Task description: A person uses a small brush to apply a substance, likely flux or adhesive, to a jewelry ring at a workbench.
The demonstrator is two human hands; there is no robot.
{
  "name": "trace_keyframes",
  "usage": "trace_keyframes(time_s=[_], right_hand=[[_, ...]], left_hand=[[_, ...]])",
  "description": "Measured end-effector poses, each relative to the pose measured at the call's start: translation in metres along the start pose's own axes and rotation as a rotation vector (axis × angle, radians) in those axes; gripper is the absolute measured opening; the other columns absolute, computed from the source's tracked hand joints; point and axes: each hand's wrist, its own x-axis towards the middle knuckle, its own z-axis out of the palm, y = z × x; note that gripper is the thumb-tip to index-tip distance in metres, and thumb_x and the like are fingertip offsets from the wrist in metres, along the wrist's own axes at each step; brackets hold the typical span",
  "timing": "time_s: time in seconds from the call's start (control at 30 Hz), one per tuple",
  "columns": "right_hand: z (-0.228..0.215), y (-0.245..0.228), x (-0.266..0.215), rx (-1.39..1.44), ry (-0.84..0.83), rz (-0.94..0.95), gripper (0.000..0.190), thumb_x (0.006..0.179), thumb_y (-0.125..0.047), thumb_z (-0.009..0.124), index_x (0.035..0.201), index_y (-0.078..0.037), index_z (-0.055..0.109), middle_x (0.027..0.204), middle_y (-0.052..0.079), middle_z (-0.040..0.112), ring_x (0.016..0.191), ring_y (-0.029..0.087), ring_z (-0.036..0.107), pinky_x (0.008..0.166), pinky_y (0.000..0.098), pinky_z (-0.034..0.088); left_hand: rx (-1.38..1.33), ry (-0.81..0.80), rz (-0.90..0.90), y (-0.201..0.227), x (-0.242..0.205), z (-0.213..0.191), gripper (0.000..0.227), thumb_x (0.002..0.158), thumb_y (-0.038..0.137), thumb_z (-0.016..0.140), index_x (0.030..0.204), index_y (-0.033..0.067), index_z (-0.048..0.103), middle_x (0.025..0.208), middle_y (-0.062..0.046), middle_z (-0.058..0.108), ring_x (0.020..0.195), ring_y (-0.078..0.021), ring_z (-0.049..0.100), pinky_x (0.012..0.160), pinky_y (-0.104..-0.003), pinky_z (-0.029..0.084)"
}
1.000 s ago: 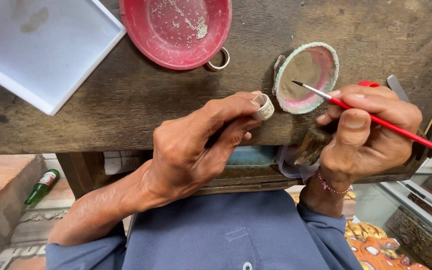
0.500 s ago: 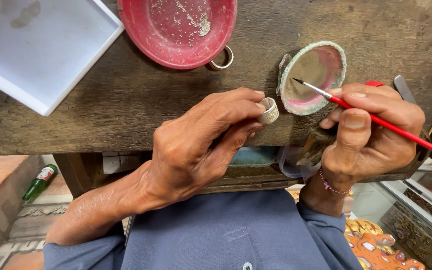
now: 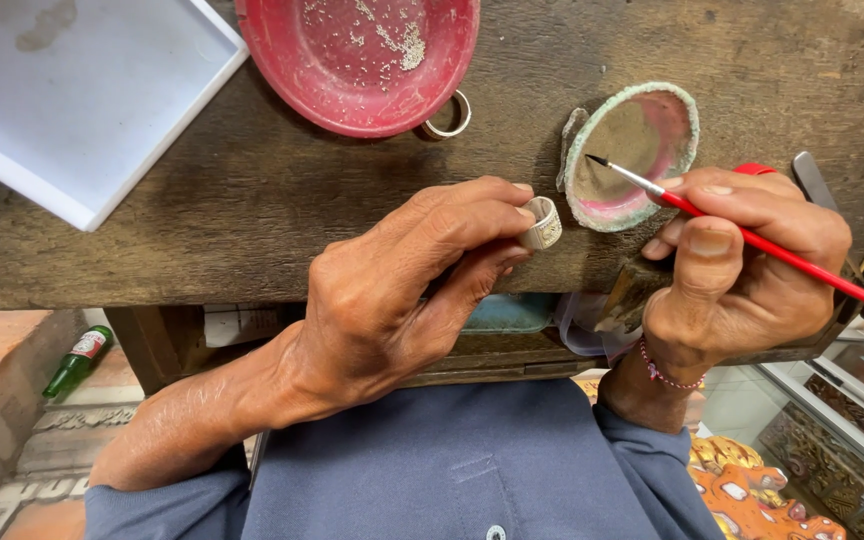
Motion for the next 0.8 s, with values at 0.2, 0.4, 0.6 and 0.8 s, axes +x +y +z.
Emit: trace_keyframes(time_s=[0.2, 0.4, 0.6, 0.8], right_hand=[[0.0029, -0.0041, 0.0017, 0.003, 0.017, 0.013, 0.032, 0.11, -0.029, 0.061, 0.106, 0.002, 0.054, 0.081, 0.019, 0.056, 0.064, 0.023, 0.054, 0.068, 0.0311, 0.044], [0.0019, -0.0014, 0.0014, -0.001, -0.004, 0.002, 0.028, 0.111, -0.026, 0.061, 0.107, 0.001, 0.055, 0.078, 0.018, 0.056, 0.063, 0.023, 0.054, 0.073, 0.032, 0.046], [0.0019, 0.0003, 0.0021, -0.002, 0.008, -0.013, 0.033, 0.111, -0.031, 0.061, 0.106, 0.001, 0.053, 0.081, 0.02, 0.056, 0.059, 0.023, 0.054, 0.071, 0.0322, 0.044], [0.0, 0.0002, -0.0001, -0.016, -0.013, 0.008, 0.031, 0.112, -0.028, 0.06, 0.108, 0.003, 0.055, 0.078, 0.02, 0.057, 0.063, 0.023, 0.054, 0.07, 0.031, 0.045]], left_hand=[[0.006, -0.001, -0.011, 0.0002, 0.0001, -0.0001, 0.012, 0.104, -0.004, 0.062, 0.115, -0.0072, 0.061, 0.118, -0.024, 0.07, 0.113, -0.034, 0.074, 0.106, -0.038, 0.058], [0.008, -0.003, -0.002, 0.0006, 0.0007, -0.0007, 0.012, 0.104, -0.003, 0.061, 0.115, -0.0078, 0.061, 0.117, -0.024, 0.07, 0.113, -0.0345, 0.074, 0.106, -0.038, 0.058], [0.013, -0.01, -0.008, 0.0009, 0.0007, -0.0013, 0.012, 0.104, -0.003, 0.062, 0.115, -0.0073, 0.061, 0.118, -0.024, 0.07, 0.112, -0.0338, 0.074, 0.105, -0.037, 0.058], [0.007, -0.022, -0.005, 0.0002, 0.0005, -0.0009, 0.011, 0.104, -0.003, 0.061, 0.115, -0.0074, 0.06, 0.118, -0.024, 0.07, 0.112, -0.0341, 0.074, 0.105, -0.037, 0.057]])
